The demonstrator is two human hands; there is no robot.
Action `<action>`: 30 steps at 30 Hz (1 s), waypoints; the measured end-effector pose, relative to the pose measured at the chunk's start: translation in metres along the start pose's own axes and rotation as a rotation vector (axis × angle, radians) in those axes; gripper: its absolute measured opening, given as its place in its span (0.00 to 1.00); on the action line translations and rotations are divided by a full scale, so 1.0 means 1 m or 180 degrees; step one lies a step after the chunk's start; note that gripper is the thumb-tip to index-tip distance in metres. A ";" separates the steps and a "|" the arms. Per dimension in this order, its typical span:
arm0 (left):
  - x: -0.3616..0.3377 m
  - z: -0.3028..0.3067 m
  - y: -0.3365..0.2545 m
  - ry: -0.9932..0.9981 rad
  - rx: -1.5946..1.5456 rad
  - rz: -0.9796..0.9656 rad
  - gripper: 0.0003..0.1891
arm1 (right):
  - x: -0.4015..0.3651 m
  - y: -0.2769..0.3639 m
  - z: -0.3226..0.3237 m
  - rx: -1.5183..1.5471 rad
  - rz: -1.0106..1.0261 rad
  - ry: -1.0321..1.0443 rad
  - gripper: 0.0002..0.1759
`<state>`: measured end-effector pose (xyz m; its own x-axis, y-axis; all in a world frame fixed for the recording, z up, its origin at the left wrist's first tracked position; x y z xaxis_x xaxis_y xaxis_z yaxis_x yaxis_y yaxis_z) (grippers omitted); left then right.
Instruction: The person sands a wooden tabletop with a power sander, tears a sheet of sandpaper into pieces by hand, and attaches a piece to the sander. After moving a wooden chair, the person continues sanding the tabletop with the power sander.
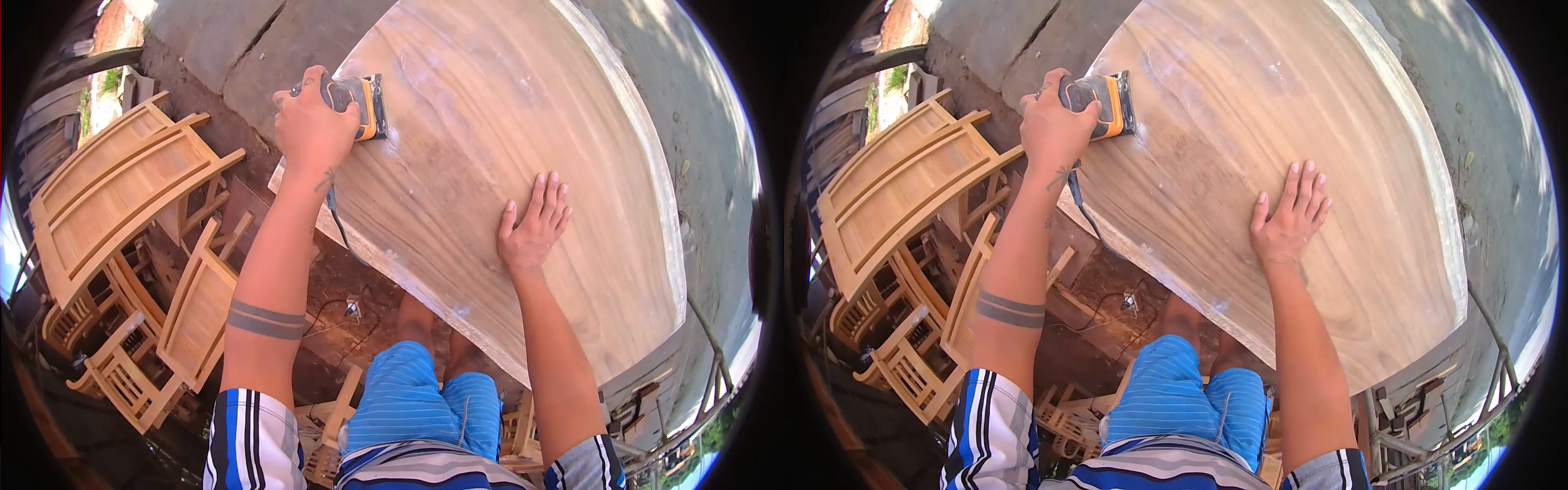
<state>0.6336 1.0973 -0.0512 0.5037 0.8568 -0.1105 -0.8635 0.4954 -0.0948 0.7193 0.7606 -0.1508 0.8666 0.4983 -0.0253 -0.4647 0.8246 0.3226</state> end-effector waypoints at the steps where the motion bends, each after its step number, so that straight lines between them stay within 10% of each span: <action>1: -0.009 -0.002 -0.002 0.0041 -0.0023 -0.0108 0.31 | 0.001 0.000 0.000 0.0011 -0.0017 -0.0001 0.38; 8: -0.110 -0.011 -0.026 0.0257 0.0003 -0.0635 0.31 | 0.003 -0.002 -0.001 0.0056 -0.0062 0.0041 0.38; 17: 0.028 0.002 -0.006 -0.0074 0.0194 0.0163 0.32 | 0.000 -0.002 -0.001 0.0022 -0.0043 0.0024 0.38; 30: -0.069 -0.007 -0.034 0.0076 -0.0091 -0.0590 0.30 | 0.001 -0.004 -0.001 0.0052 -0.0086 0.0023 0.37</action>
Point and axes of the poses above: each hand's wrist, its own x-axis towards the middle knuckle, its own z-axis out of the back of the hand, y = z × x, the point moved 10 cm from there along x, towards the middle knuckle, and after that the axes turned 2 degrees about x, right-handed, at the moved point
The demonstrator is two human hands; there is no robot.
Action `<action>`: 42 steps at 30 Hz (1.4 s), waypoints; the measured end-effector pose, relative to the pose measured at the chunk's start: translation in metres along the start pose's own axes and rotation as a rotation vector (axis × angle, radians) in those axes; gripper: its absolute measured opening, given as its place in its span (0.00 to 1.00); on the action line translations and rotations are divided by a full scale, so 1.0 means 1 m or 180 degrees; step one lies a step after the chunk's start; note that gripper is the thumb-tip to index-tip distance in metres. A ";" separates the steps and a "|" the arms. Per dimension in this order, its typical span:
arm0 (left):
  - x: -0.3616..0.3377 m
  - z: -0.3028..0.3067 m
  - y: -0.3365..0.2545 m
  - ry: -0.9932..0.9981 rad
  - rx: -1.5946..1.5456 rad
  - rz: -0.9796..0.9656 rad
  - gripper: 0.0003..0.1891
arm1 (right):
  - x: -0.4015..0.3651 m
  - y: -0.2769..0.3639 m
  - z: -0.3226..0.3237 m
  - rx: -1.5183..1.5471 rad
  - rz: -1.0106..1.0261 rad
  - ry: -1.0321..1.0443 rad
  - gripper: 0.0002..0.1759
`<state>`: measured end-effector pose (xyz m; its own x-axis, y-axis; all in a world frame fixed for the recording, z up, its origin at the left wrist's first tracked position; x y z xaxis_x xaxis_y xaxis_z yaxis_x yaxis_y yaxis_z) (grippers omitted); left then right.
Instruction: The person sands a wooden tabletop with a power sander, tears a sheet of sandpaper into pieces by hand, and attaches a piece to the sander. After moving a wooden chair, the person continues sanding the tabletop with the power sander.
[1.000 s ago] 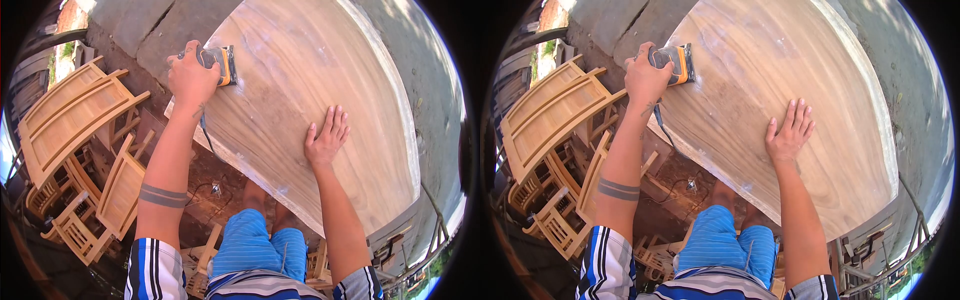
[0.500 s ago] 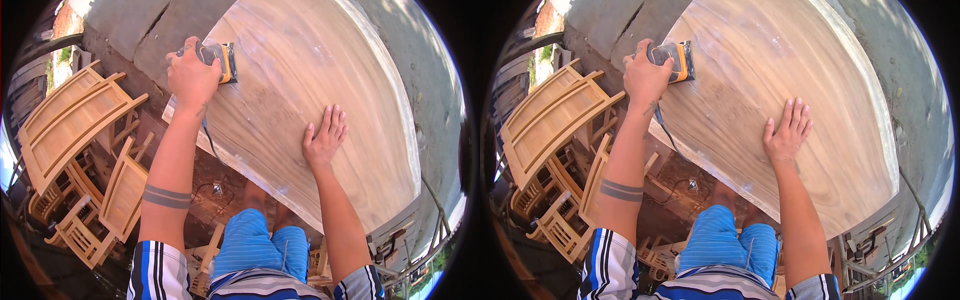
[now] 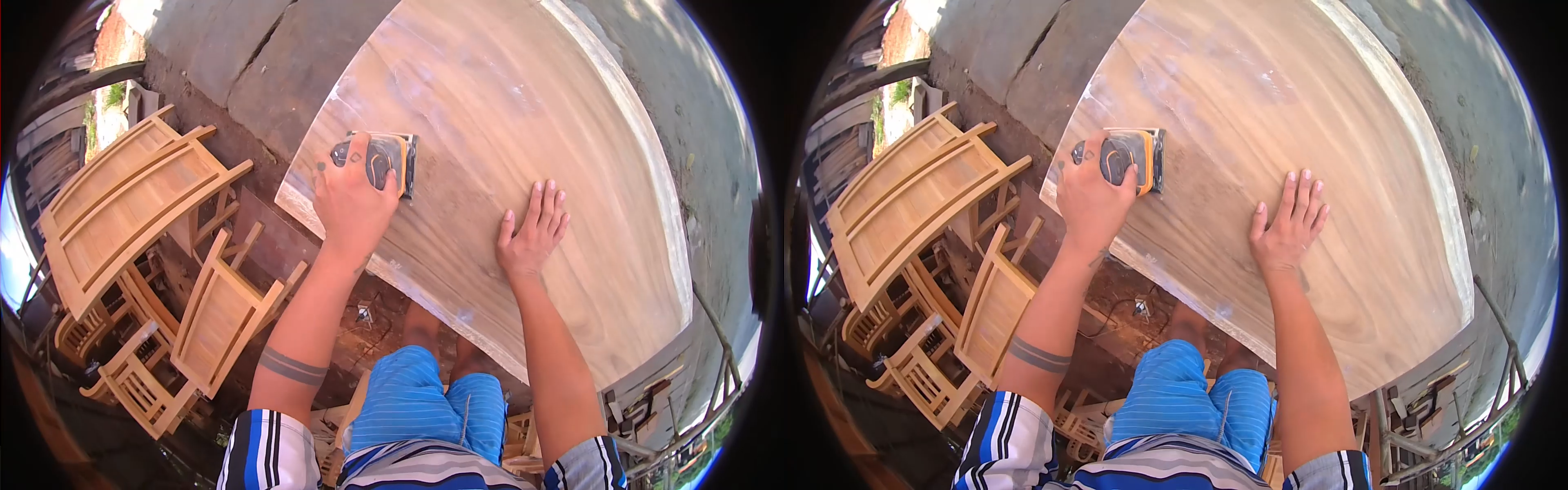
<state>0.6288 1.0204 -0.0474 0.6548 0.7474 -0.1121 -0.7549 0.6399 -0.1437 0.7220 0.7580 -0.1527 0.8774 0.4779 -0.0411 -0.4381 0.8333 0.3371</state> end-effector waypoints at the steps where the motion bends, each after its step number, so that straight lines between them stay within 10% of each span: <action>1: 0.021 0.003 0.007 -0.0062 0.0026 0.0109 0.30 | 0.000 0.001 -0.001 -0.0008 0.0009 -0.0006 0.37; 7: 0.118 0.018 0.062 -0.0195 0.0302 0.0729 0.32 | 0.000 0.001 -0.001 -0.0026 0.0045 -0.0019 0.38; 16: 0.016 0.010 0.052 0.0001 0.0160 0.0166 0.30 | 0.002 0.001 0.003 0.0096 -0.0003 0.0030 0.38; 24: 0.132 0.020 0.063 -0.0048 0.0389 0.0494 0.31 | 0.001 0.003 0.002 0.0022 0.0041 -0.0041 0.38; 33: 0.053 0.016 0.083 0.0004 0.0149 0.0079 0.30 | 0.002 0.001 0.002 0.0042 0.0008 0.0003 0.38; 42: 0.159 0.014 0.044 -0.0115 0.0332 -0.0110 0.30 | 0.000 0.005 0.002 -0.0060 0.0050 -0.0006 0.37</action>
Point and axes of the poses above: each hand's wrist, its own x-axis towards the middle knuckle, its own z-axis out of the back of the hand, y = z × x, the point moved 10 cm from there along x, towards the middle knuckle, and after that the axes turned 2 degrees about x, right-handed, at the moved point
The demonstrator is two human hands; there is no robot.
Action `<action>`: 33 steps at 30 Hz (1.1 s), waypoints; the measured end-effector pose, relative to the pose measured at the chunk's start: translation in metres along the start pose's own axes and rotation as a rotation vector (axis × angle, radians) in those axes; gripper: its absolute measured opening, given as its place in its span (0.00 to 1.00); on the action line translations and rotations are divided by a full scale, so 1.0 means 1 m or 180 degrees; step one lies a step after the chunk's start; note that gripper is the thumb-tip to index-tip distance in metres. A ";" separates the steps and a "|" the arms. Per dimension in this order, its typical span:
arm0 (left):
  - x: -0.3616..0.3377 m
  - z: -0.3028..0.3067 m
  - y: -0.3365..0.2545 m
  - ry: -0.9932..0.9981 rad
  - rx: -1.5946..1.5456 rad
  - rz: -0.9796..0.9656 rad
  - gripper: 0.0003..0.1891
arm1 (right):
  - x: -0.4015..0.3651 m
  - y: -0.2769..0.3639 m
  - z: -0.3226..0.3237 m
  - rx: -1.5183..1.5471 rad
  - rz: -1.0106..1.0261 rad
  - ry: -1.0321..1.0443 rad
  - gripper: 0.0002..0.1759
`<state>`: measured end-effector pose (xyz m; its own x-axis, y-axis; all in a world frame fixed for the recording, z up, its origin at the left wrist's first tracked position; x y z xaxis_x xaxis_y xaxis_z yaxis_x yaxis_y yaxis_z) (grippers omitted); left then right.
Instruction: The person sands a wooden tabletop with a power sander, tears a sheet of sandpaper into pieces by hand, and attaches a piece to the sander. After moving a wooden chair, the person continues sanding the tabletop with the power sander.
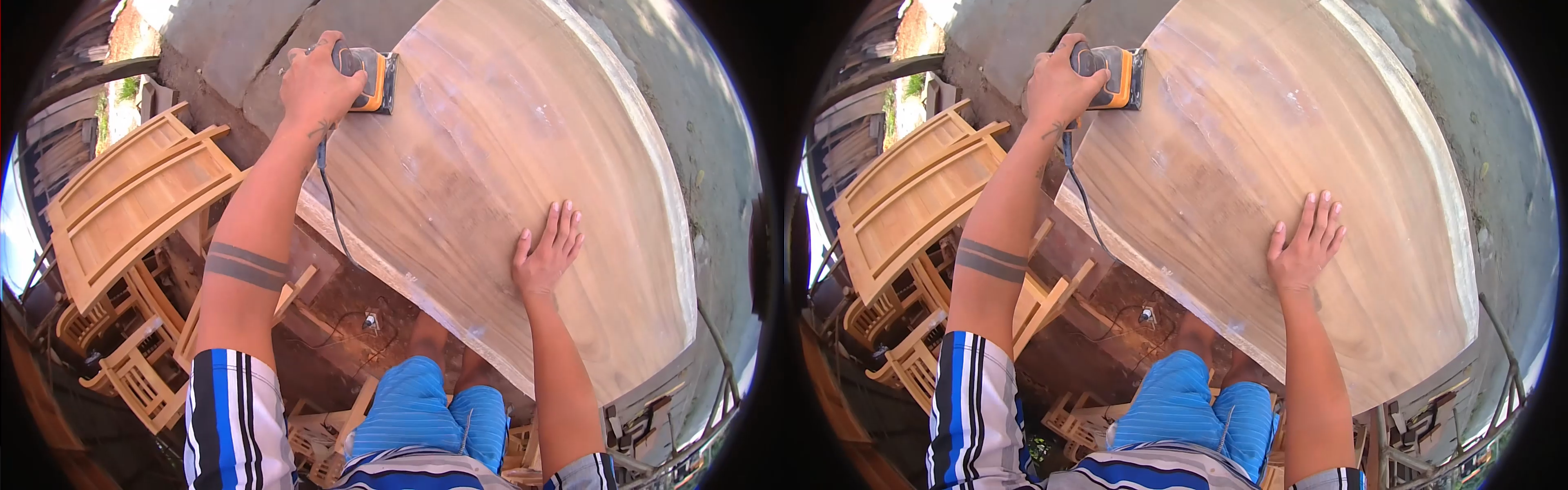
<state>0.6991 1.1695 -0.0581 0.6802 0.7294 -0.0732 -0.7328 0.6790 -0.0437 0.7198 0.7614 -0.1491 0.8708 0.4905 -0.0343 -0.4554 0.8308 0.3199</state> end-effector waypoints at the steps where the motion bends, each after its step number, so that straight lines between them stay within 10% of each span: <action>1: -0.006 0.001 0.004 0.0062 -0.0040 0.0032 0.31 | 0.002 0.000 0.001 -0.0006 0.0018 -0.0019 0.37; 10: -0.100 0.006 0.075 0.0143 -0.0174 0.0215 0.28 | 0.004 0.002 0.001 -0.0054 0.0029 0.0008 0.37; 26: 0.074 0.026 -0.131 -0.0169 -0.0299 -0.0660 0.25 | 0.003 -0.001 -0.003 -0.0098 -0.0058 0.0140 0.38; 33: 0.013 0.004 -0.094 0.0143 -0.0051 -0.0780 0.28 | 0.003 -0.004 -0.002 -0.0017 -0.0064 0.0110 0.37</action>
Point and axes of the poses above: each hand's wrist, its own x-axis towards the middle knuckle, its own z-axis out of the back of the hand, y = z × x, the point moved 10 cm from there along x, towards the middle knuckle, and after that the axes turned 2 degrees about x, right-handed, at the moved point
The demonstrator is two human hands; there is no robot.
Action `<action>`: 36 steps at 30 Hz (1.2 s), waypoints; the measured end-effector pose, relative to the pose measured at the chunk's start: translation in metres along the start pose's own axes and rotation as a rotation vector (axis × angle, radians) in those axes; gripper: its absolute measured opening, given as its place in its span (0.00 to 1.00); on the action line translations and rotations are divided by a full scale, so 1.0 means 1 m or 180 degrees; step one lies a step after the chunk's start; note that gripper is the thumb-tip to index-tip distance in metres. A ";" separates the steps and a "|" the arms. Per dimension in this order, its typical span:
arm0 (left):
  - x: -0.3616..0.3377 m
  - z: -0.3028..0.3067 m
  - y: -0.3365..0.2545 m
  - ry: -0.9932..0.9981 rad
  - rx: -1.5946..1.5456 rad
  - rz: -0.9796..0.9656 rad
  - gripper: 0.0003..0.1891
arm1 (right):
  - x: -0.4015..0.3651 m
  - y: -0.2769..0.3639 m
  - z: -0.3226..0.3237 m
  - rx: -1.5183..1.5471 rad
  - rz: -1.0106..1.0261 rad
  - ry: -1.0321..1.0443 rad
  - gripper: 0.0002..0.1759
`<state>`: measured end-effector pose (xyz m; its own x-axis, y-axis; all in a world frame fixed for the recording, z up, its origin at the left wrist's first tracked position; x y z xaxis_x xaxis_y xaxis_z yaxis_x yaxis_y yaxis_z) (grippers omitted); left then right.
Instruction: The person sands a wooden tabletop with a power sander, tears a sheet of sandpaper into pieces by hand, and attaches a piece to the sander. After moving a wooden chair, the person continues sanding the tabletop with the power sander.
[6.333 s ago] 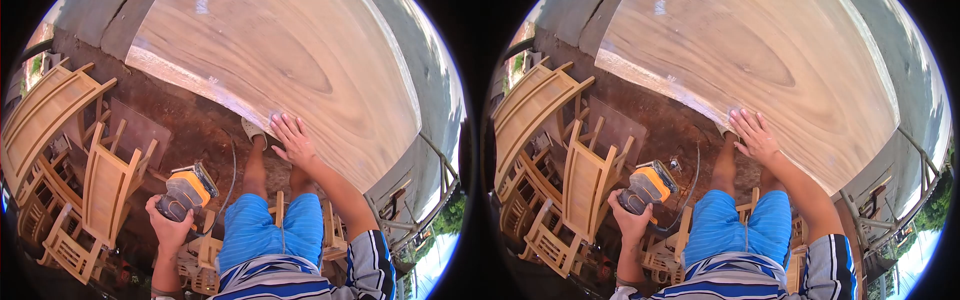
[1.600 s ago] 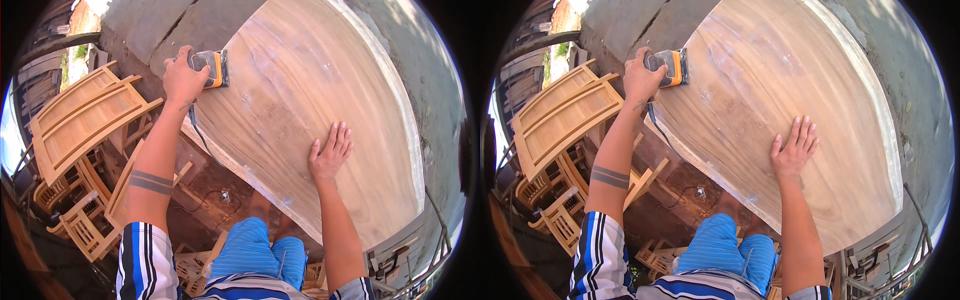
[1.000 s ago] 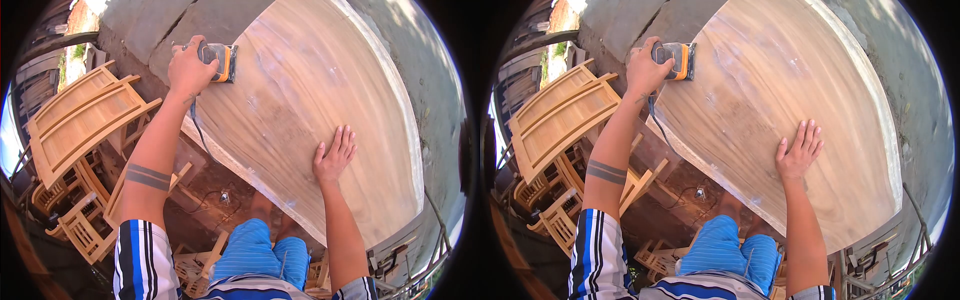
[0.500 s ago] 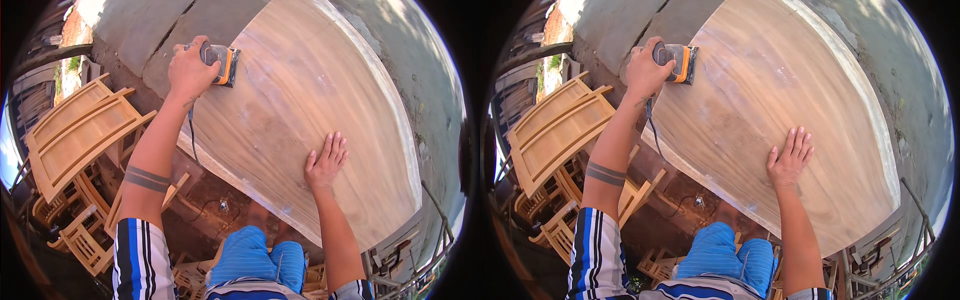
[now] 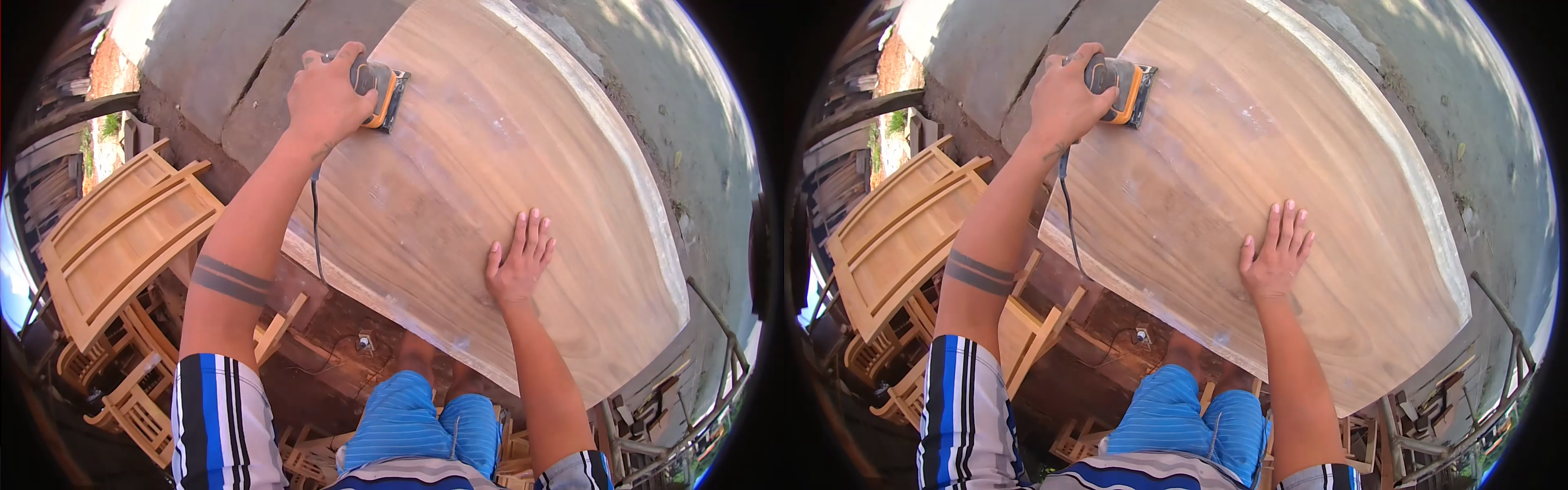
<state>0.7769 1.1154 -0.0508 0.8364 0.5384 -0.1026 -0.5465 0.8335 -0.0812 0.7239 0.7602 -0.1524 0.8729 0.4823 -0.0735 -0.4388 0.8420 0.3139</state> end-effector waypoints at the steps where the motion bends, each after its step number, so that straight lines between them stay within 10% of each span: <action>1: -0.023 0.001 0.004 0.0013 0.0051 -0.0031 0.27 | 0.000 -0.001 0.001 0.0020 -0.0007 -0.0007 0.37; 6: -0.066 0.001 -0.014 0.0007 -0.0124 -0.0332 0.28 | 0.001 -0.004 0.002 0.0075 -0.0044 -0.0012 0.36; 14: 0.062 0.006 0.002 -0.0105 0.0132 0.0497 0.31 | -0.001 -0.003 0.001 0.0093 -0.0080 0.0031 0.36; 25: -0.036 -0.006 -0.076 -0.0067 0.0065 -0.0446 0.29 | 0.000 -0.006 0.001 0.0161 -0.0072 0.0057 0.37; 36: 0.046 0.002 -0.025 -0.0018 0.0104 0.0706 0.32 | 0.000 -0.007 0.002 0.0229 -0.0118 0.0047 0.37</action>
<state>0.8295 1.1198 -0.0515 0.6962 0.7095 -0.1089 -0.7155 0.6982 -0.0252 0.7277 0.7538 -0.1524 0.8847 0.4553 -0.1001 -0.3894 0.8399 0.3779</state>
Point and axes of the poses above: each hand's wrist, its own x-axis towards the middle knuckle, its own z-axis out of the back of the hand, y = z × x, the point moved 10 cm from there along x, towards the middle knuckle, and after that the axes turned 2 degrees about x, right-handed, at the moved point
